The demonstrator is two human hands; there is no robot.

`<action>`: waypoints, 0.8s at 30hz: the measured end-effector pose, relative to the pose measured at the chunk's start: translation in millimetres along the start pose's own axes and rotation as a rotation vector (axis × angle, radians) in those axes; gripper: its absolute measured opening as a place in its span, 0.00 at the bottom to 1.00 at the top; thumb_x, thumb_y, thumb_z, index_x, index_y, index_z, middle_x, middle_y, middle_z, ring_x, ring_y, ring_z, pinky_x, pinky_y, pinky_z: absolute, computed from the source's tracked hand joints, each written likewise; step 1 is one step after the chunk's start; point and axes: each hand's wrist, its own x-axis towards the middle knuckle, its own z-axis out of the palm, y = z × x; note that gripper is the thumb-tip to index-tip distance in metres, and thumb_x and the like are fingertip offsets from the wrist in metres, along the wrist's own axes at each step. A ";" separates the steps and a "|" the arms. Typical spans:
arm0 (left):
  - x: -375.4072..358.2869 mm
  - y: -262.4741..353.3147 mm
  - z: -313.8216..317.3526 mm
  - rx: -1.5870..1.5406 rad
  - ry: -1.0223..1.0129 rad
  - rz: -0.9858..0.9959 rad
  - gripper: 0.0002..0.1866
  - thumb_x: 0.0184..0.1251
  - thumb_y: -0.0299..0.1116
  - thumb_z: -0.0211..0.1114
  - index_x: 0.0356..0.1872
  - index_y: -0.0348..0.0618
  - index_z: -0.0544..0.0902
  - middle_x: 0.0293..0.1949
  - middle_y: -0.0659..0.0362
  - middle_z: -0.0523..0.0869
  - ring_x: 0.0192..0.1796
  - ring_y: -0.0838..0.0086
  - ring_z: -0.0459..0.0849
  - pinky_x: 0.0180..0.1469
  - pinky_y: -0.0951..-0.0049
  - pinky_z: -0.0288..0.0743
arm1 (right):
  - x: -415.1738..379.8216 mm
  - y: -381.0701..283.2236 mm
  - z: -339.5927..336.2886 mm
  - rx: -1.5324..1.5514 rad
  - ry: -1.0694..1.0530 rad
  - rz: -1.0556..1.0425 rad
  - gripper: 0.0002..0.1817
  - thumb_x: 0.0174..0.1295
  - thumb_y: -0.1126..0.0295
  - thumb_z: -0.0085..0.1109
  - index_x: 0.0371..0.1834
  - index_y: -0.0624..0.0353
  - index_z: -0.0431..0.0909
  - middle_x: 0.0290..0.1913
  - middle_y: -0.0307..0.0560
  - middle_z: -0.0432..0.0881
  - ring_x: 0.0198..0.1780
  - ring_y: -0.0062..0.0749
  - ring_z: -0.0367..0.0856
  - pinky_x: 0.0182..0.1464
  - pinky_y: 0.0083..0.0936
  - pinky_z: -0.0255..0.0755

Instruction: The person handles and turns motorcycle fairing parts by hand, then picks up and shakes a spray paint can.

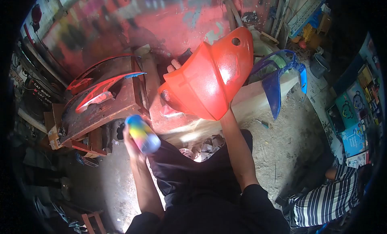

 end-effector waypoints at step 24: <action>-43.2 -43.5 -35.1 0.099 0.037 -0.432 0.32 0.70 0.58 0.59 0.58 0.36 0.75 0.47 0.49 0.85 0.44 0.61 0.88 0.44 0.57 0.88 | -20.6 -6.3 8.3 0.092 0.218 -0.196 0.26 0.74 0.49 0.47 0.66 0.54 0.73 0.62 0.45 0.79 0.64 0.37 0.77 0.66 0.42 0.73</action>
